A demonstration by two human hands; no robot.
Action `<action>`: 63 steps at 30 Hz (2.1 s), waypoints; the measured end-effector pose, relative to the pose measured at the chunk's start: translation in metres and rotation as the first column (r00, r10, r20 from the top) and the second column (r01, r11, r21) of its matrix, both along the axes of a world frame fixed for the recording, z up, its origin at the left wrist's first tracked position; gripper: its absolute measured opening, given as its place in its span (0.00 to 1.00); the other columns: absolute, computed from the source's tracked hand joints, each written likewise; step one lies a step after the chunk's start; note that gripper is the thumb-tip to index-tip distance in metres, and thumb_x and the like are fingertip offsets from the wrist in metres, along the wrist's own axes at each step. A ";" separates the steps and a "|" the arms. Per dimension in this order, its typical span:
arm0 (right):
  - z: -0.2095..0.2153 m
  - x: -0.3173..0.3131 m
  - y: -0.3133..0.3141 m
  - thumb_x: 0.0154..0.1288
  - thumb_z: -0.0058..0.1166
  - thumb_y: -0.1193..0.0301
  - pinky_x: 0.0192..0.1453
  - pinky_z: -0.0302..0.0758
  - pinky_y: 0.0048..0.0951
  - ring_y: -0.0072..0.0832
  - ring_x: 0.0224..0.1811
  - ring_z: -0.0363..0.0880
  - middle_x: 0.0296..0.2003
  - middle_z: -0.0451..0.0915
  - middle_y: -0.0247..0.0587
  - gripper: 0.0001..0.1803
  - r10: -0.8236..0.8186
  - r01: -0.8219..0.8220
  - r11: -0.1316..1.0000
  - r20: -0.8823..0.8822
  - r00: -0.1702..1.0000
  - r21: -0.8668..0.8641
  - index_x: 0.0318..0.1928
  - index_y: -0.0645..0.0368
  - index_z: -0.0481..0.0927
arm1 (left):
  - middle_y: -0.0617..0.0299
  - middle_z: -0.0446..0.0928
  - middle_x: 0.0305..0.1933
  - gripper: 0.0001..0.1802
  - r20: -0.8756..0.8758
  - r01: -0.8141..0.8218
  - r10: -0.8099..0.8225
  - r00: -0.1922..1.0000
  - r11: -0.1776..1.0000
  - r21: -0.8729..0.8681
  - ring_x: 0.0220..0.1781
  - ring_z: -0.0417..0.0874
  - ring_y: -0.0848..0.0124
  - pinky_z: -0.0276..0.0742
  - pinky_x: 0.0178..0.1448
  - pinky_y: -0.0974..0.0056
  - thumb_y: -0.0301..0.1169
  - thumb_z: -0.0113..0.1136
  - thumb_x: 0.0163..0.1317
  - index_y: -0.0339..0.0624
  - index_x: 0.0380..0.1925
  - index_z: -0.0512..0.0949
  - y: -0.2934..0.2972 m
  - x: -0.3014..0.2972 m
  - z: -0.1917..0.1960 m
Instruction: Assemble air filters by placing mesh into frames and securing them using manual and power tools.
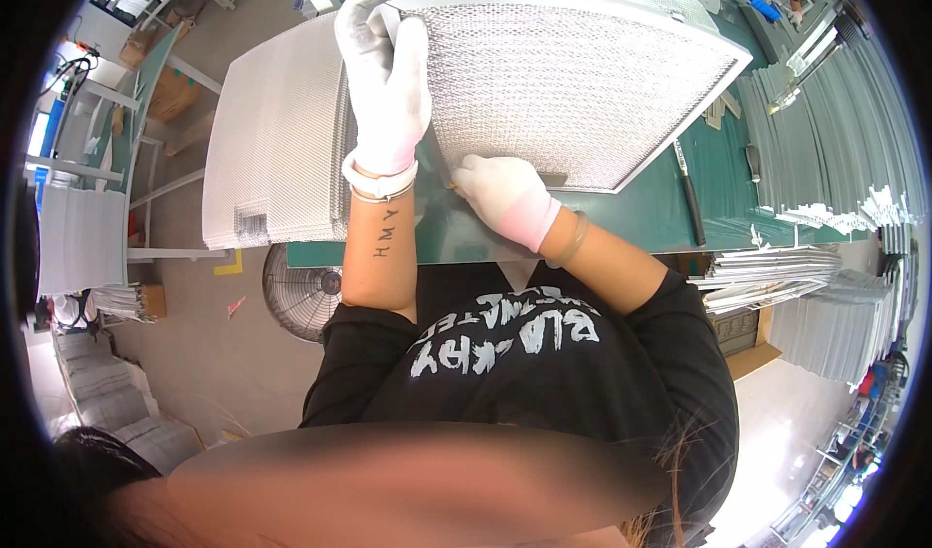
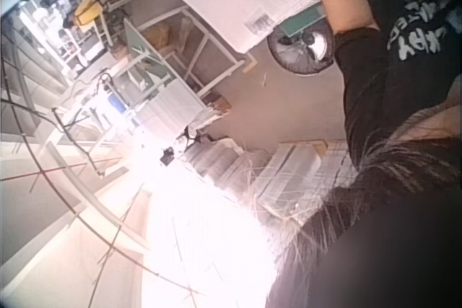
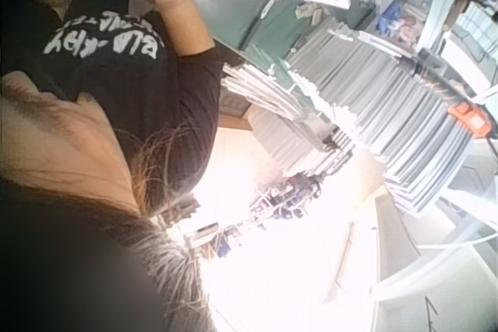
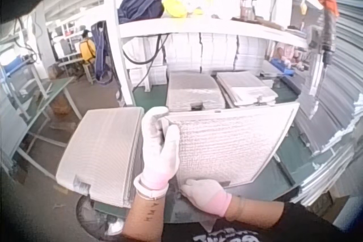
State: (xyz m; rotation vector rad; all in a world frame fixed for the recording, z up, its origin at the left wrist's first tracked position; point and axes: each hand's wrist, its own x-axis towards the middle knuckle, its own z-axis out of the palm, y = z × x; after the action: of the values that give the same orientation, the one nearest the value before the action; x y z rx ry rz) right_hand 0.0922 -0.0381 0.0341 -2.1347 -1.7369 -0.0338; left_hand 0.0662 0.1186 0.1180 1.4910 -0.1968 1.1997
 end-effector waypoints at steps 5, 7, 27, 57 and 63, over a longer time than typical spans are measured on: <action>-0.010 0.000 0.008 0.61 0.54 0.70 0.36 0.78 0.38 0.40 0.32 0.80 0.29 0.75 0.39 0.04 0.102 -0.102 0.995 0.035 0.994 0.005 0.33 0.55 0.79 | 0.71 0.63 0.36 0.21 0.001 -0.004 0.004 1.000 1.000 -0.001 0.35 0.61 0.84 0.63 0.46 0.78 0.21 0.50 0.70 0.44 0.62 0.63 -0.001 0.000 0.001; -0.006 -0.003 0.013 0.62 0.51 0.71 0.38 0.79 0.40 0.42 0.35 0.81 0.32 0.76 0.41 0.04 0.101 -0.100 0.993 0.020 0.995 -0.058 0.34 0.56 0.78 | 0.71 0.63 0.36 0.22 -0.004 -0.023 0.023 1.000 0.999 0.028 0.35 0.61 0.84 0.62 0.46 0.78 0.21 0.50 0.71 0.45 0.62 0.63 0.000 -0.001 0.000; 0.001 0.000 -0.006 0.61 0.56 0.69 0.35 0.78 0.36 0.37 0.31 0.80 0.30 0.76 0.37 0.08 0.044 -0.045 0.998 0.025 0.999 0.039 0.40 0.53 0.82 | 0.71 0.65 0.38 0.21 0.003 0.024 -0.024 1.000 0.998 -0.049 0.36 0.62 0.84 0.63 0.46 0.78 0.21 0.50 0.70 0.45 0.61 0.63 -0.001 0.000 0.000; -0.002 -0.007 -0.006 0.61 0.52 0.71 0.35 0.80 0.37 0.39 0.33 0.82 0.32 0.76 0.40 0.04 0.074 -0.072 0.997 0.073 0.995 -0.028 0.36 0.56 0.77 | 0.72 0.61 0.35 0.22 0.049 0.083 -0.080 0.996 0.995 -0.054 0.34 0.59 0.84 0.61 0.43 0.80 0.17 0.50 0.69 0.45 0.61 0.63 -0.002 -0.001 -0.002; -0.003 -0.021 0.003 0.60 0.51 0.72 0.34 0.81 0.37 0.40 0.35 0.83 0.34 0.77 0.42 0.05 -0.009 0.022 0.991 0.100 0.995 -0.133 0.37 0.57 0.78 | 0.72 0.61 0.35 0.22 0.033 0.039 -0.038 0.999 0.999 -0.033 0.33 0.59 0.84 0.61 0.42 0.80 0.18 0.50 0.69 0.45 0.61 0.63 -0.006 -0.004 -0.001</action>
State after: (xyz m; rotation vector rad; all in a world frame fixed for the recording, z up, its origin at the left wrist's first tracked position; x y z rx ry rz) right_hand 0.0709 -0.0349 0.0308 -2.2783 -1.8259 -0.0282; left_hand 0.0624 0.1127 0.1172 1.4336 -0.2252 1.1907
